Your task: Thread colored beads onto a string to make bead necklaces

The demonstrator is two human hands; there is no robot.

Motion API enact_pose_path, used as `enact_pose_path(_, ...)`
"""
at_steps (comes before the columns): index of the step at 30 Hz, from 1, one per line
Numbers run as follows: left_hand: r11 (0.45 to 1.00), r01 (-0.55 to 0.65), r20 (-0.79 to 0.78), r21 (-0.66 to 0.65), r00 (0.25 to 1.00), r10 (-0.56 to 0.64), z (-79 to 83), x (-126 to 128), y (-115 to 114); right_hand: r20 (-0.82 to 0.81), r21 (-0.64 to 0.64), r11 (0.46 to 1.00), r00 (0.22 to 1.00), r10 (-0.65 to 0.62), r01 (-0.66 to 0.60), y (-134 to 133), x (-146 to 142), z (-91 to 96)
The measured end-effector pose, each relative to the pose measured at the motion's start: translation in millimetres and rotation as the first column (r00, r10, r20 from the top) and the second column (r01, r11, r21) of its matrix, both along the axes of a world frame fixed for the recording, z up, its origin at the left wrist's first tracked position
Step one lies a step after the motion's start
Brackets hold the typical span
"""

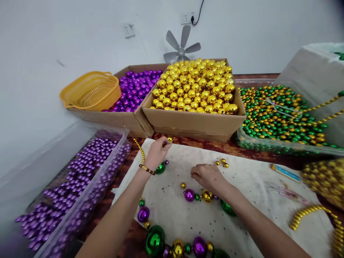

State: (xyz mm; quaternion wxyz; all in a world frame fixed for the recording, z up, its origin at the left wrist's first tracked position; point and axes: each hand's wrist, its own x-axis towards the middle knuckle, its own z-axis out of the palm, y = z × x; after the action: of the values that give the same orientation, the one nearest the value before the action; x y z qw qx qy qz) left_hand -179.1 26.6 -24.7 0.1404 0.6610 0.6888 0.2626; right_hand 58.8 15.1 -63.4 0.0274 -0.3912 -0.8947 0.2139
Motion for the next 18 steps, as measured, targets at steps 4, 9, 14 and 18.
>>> enact_pose_path(4, 0.996, -0.011, 0.315, 0.092, 0.949, -0.019, 26.1, 7.7, -6.4, 0.024, 0.045, 0.992, 0.993, 0.118, -0.119, -5.2, -25.8, 11.9)
enact_pose_path(9, 0.991, -0.02, 0.548, 0.135, 0.835, -0.057, 57.5, 21.2, -15.0, 0.022, 0.06, 0.969, 0.971, 0.24, -0.241, -22.1, -62.2, 16.3)
enact_pose_path(14, 0.988, -0.103, 0.532, 0.111, 0.846, 0.028, 60.2, 6.4, -18.1, 0.003, 0.039, 0.974, 0.975, 0.221, -0.221, -29.1, -87.1, 14.6)
enact_pose_path(18, 0.945, -0.31, 0.54, 0.108, 0.816, 0.206, 56.5, -33.0, -36.8, 0.008, 0.016, 1.0, 1.0, 0.01, -0.01, 2.5, -67.7, 13.5)
